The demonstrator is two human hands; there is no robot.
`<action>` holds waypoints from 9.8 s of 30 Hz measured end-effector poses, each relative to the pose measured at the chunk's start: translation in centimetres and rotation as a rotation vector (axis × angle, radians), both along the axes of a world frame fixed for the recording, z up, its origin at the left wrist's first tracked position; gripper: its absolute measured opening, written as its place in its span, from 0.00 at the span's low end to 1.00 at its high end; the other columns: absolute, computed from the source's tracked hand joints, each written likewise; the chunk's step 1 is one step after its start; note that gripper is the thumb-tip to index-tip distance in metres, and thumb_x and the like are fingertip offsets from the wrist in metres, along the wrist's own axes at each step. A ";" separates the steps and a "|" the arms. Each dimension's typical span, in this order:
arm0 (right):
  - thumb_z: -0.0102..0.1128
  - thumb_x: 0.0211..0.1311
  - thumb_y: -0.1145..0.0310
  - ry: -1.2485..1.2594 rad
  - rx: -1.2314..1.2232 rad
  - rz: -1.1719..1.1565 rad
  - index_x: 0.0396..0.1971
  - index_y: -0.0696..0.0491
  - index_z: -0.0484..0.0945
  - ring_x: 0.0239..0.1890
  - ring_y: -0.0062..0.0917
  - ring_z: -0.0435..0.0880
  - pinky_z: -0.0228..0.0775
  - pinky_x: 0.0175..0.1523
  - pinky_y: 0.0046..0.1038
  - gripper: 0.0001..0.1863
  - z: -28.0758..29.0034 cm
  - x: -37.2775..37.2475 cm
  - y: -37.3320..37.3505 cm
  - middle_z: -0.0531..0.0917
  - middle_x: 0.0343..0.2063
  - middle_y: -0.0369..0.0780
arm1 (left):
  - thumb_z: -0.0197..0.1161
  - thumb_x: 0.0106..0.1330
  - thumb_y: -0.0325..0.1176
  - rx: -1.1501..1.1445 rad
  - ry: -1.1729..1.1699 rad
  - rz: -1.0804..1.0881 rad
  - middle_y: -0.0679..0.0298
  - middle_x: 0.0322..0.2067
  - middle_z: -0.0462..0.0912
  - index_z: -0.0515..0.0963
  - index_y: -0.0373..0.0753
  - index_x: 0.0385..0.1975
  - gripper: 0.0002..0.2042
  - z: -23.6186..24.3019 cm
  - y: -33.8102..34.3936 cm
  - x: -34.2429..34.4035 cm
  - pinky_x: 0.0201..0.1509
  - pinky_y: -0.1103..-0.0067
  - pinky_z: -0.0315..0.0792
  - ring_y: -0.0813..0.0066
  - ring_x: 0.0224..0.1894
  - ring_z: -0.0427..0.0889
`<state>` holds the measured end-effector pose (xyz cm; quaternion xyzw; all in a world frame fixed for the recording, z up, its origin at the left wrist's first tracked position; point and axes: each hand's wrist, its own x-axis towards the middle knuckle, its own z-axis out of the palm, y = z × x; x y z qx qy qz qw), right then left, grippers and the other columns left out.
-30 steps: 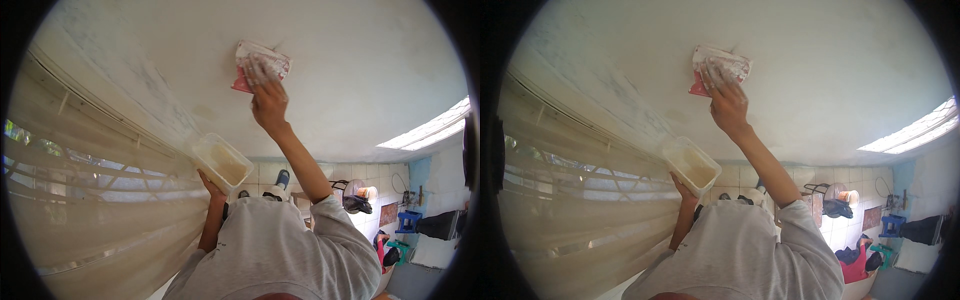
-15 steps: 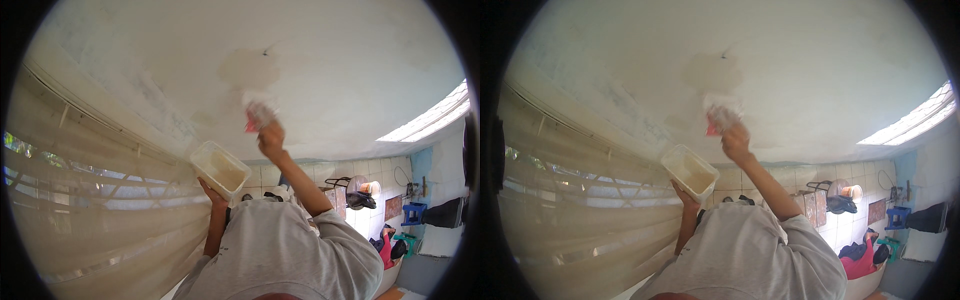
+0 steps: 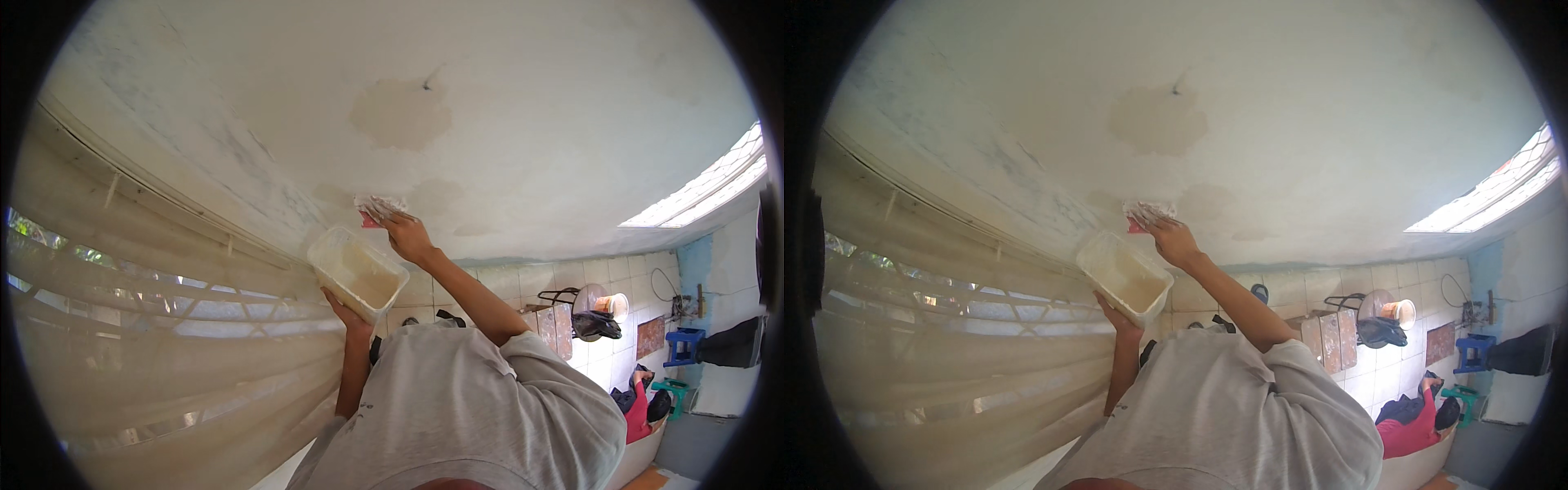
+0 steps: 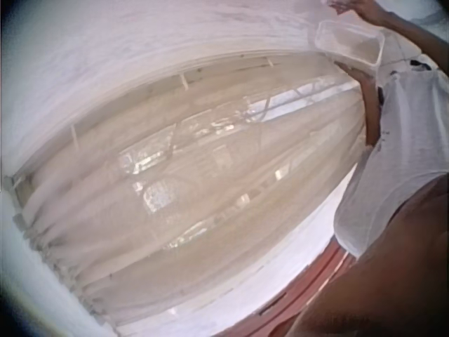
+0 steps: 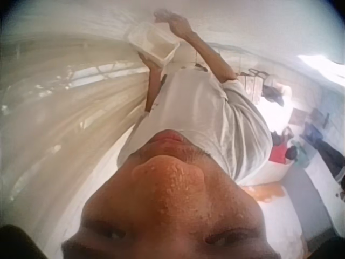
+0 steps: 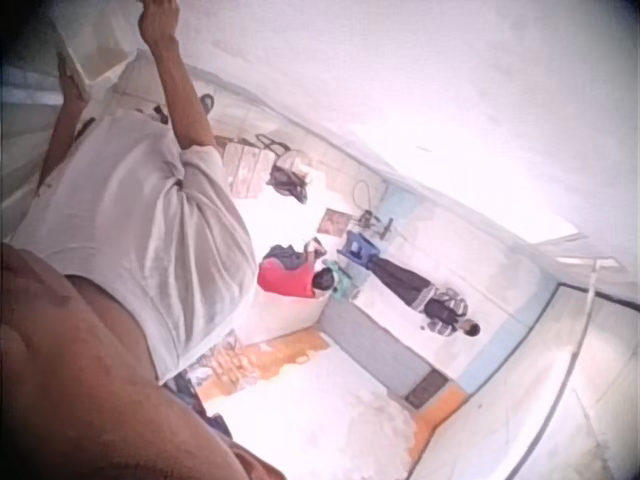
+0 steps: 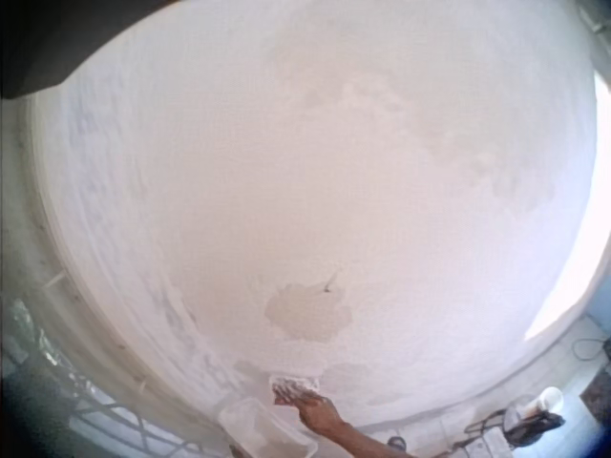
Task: The person applies a white substance to a wall and ceiling with a spreader, then cleans a black mask using water and a cloth.
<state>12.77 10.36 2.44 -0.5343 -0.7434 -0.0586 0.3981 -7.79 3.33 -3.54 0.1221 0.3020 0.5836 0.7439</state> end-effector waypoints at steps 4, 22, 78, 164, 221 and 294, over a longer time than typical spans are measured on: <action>0.56 0.46 0.84 0.005 0.354 -0.031 0.59 0.48 0.81 0.63 0.36 0.79 0.74 0.65 0.37 0.35 9.6 2.9 -1.4 0.80 0.61 0.40 | 0.37 0.73 0.69 0.007 -0.091 0.010 0.63 0.72 0.62 0.55 0.50 0.75 0.38 0.2 -0.3 -0.9 0.72 0.62 0.65 0.59 0.70 0.66; 0.55 0.49 0.84 -0.047 -0.042 0.012 0.66 0.44 0.74 0.64 0.34 0.77 0.75 0.64 0.37 0.39 1.1 2.0 -1.1 0.78 0.63 0.41 | 0.38 0.71 0.72 0.041 0.008 0.020 0.62 0.71 0.62 0.54 0.51 0.75 0.40 -0.6 -0.2 -1.6 0.71 0.59 0.66 0.57 0.70 0.66; 0.62 0.51 0.80 0.034 0.137 -0.033 0.61 0.45 0.79 0.51 0.38 0.85 0.79 0.55 0.37 0.32 0.8 -3.7 3.0 0.81 0.59 0.43 | 0.36 0.74 0.68 -0.023 -0.033 -0.037 0.64 0.72 0.61 0.54 0.52 0.75 0.37 -0.6 -0.8 -1.6 0.73 0.63 0.63 0.59 0.71 0.64; 0.51 0.68 0.64 -1.369 -0.147 0.212 0.66 0.63 0.69 0.72 0.40 0.66 0.48 0.78 0.46 0.30 -15.4 4.5 12.4 0.69 0.70 0.46 | 0.40 0.71 0.70 -0.186 -0.269 0.050 0.60 0.62 0.76 0.65 0.46 0.69 0.38 -1.2 -4.8 0.0 0.64 0.60 0.75 0.60 0.60 0.78; 0.53 0.66 0.79 0.469 -0.518 0.109 0.59 0.54 0.74 0.52 0.56 0.78 0.74 0.56 0.43 0.21 -21.1 6.2 -17.4 0.80 0.50 0.56 | 0.44 0.73 0.67 -0.236 -0.036 0.034 0.64 0.62 0.75 0.66 0.48 0.69 0.35 -3.6 -18.6 1.4 0.65 0.66 0.72 0.63 0.61 0.76; 0.48 0.73 0.74 0.626 -0.390 -0.153 0.66 0.50 0.69 0.60 0.46 0.76 0.72 0.58 0.43 0.23 -21.8 -6.6 -5.1 0.75 0.63 0.47 | 0.42 0.75 0.64 -0.265 0.155 -0.336 0.65 0.61 0.74 0.65 0.48 0.69 0.32 -3.8 -11.0 -4.5 0.65 0.62 0.73 0.62 0.62 0.76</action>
